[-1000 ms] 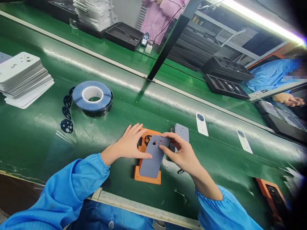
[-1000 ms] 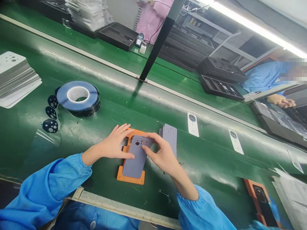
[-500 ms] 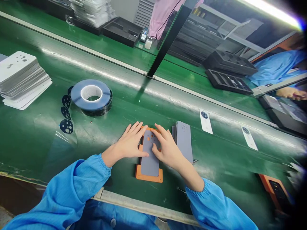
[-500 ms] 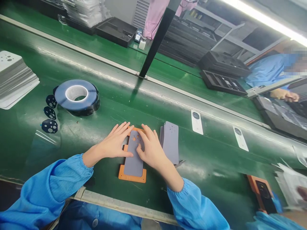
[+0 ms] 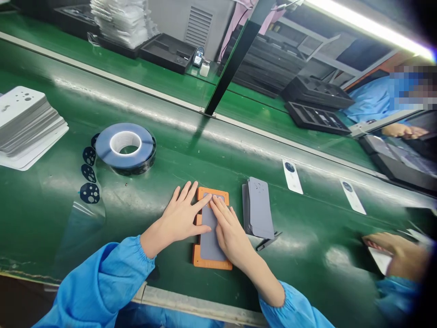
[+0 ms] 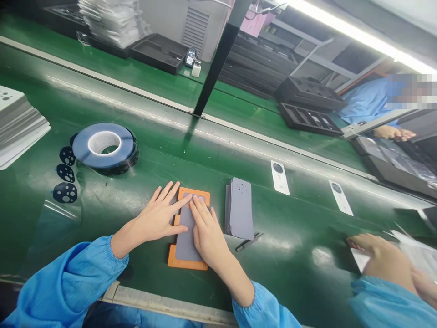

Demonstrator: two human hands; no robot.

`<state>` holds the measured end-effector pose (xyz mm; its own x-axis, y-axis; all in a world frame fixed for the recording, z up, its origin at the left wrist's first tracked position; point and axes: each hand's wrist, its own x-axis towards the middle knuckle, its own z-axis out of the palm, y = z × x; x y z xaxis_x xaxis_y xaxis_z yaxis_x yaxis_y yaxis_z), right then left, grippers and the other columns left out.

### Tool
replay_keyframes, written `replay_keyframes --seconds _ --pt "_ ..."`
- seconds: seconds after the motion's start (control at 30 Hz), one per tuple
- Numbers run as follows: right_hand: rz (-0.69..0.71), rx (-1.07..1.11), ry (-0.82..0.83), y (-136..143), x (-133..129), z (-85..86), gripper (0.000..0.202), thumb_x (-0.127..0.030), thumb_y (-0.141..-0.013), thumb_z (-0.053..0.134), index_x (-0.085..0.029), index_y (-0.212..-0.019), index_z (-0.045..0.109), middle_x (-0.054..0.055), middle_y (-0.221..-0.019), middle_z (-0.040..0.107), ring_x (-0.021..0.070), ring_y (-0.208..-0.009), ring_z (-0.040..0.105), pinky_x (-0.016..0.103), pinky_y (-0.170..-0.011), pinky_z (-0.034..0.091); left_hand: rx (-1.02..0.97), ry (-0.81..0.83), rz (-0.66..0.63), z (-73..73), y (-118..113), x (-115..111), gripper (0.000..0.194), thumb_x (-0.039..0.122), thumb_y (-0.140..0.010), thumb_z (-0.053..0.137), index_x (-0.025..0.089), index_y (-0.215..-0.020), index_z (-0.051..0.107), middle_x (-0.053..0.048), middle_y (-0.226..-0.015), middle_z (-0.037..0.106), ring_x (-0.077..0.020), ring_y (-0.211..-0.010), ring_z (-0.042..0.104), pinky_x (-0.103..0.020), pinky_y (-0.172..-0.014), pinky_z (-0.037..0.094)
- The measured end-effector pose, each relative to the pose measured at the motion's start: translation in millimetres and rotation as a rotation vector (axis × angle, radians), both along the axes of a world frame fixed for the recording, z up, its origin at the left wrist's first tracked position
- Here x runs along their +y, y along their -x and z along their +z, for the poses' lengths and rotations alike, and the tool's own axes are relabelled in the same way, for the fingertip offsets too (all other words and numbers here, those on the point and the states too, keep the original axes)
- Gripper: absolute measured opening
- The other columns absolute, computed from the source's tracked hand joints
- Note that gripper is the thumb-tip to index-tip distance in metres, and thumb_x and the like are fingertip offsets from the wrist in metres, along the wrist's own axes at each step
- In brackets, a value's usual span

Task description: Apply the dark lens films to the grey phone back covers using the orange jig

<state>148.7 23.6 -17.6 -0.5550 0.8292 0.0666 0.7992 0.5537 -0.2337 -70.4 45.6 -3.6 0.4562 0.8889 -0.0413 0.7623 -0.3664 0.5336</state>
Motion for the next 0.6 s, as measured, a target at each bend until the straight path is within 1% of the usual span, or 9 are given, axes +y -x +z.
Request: replay_keyframes --seconds 0.13,0.23,0.3,0.37,0.4,0.47,0.5,0.57,0.6 --pt "-0.049 0.04 -0.006 -2.2 -18.7 3.0 0.071 -0.012 -0.102 0.034 -0.03 -0.165 0.007 0.013 -0.166 0.034 0.0296 -0.153 0.032 0.066 -0.118 0.034 -0.024 0.047 -0.005 -0.1 2.1 2.2 0.09 0.063 -0.082 0.072 0.033 -0.158 0.035 -0.019 -0.171 0.016 -0.0432 -0.157 0.009 -0.069 -0.121 0.018" --pt "-0.206 0.102 -0.044 -1.3 -35.8 1.1 0.059 -0.023 -0.103 0.044 -0.026 -0.16 0.03 0.016 -0.164 0.036 0.0342 -0.153 0.031 0.067 -0.118 0.034 -0.087 0.053 0.004 -1.7 3.0 3.0 0.092 0.062 -0.079 0.075 0.032 -0.158 0.036 -0.018 -0.171 0.017 -0.0444 -0.157 0.009 -0.07 -0.12 0.016" --pt "-0.294 0.166 0.023 -1.4 -42.1 3.8 0.053 -0.031 -0.101 0.05 -0.025 -0.153 0.041 0.016 -0.162 0.04 0.035 -0.151 0.034 0.065 -0.117 0.037 -0.158 0.039 0.027 -1.1 1.8 3.2 0.093 0.059 -0.077 0.078 0.028 -0.156 0.04 -0.019 -0.17 0.018 -0.0449 -0.157 0.01 -0.069 -0.121 0.019" --pt "-0.344 0.241 0.124 -1.2 -44.6 11.9 0.051 -0.038 -0.099 0.055 -0.026 -0.148 0.047 0.014 -0.158 0.046 0.0333 -0.147 0.043 0.06 -0.115 0.043 -0.262 -0.005 0.094 2.3 -0.7 3.3 0.079 0.051 -0.079 0.077 0.022 -0.148 0.05 -0.02 -0.166 0.027 -0.0427 -0.155 0.02 -0.062 -0.12 0.029" --pt "-0.363 0.286 0.154 -0.8 -45.5 17.8 0.05 -0.039 -0.099 0.056 -0.027 -0.146 0.048 0.013 -0.156 0.048 0.0322 -0.144 0.047 0.057 -0.113 0.046 -0.327 -0.032 0.153 5.0 -2.0 3.4 0.066 0.047 -0.082 0.074 0.02 -0.139 0.058 -0.02 -0.16 0.038 -0.0398 -0.151 0.031 -0.056 -0.118 0.035" --pt "-0.394 0.387 0.158 1.5 -48.2 32.1 0.047 -0.039 -0.098 0.057 -0.027 -0.144 0.051 0.012 -0.153 0.052 0.0304 -0.139 0.053 0.052 -0.111 0.05 -0.461 -0.034 0.284 11.4 -3.3 3.7 0.038 0.045 -0.088 0.067 0.019 -0.116 0.067 -0.015 -0.13 0.064 -0.0307 -0.126 0.058 -0.044 -0.104 0.049" --pt "-0.392 0.437 0.151 3.4 -50.4 39.8 0.046 -0.037 -0.098 0.057 -0.028 -0.144 0.051 0.011 -0.151 0.054 0.0293 -0.138 0.054 0.05 -0.112 0.05 -0.526 0.008 0.336 14.4 -2.9 4.0 0.031 0.047 -0.091 0.063 0.02 -0.106 0.068 -0.01 -0.111 0.07 -0.0255 -0.107 0.066 -0.038 -0.094 0.053" --pt "-0.329 0.505 0.185 8.0 -55.1 53.7 0.048 -0.033 -0.099 0.057 -0.03 -0.146 0.048 0.008 -0.148 0.058 0.0267 -0.137 0.056 0.045 -0.113 0.049 -0.636 0.162 0.379 18.8 -0.2 5.3 0.035 0.054 -0.095 0.055 0.021 -0.097 0.066 -0.002 -0.082 0.069 -0.0184 -0.077 0.065 -0.031 -0.075 0.052" --pt "-0.275 0.516 0.225 10.5 -56.7 59.1 0.05 -0.031 -0.099 0.057 -0.031 -0.148 0.046 0.007 -0.148 0.058 0.0256 -0.137 0.056 0.043 -0.114 0.048 -0.68 0.242 0.373 19.7 1.7 6.3 0.038 0.057 -0.096 0.052 0.021 -0.096 0.065 0.0 -0.076 0.067 -0.0167 -0.069 0.063 -0.029 -0.069 0.049"
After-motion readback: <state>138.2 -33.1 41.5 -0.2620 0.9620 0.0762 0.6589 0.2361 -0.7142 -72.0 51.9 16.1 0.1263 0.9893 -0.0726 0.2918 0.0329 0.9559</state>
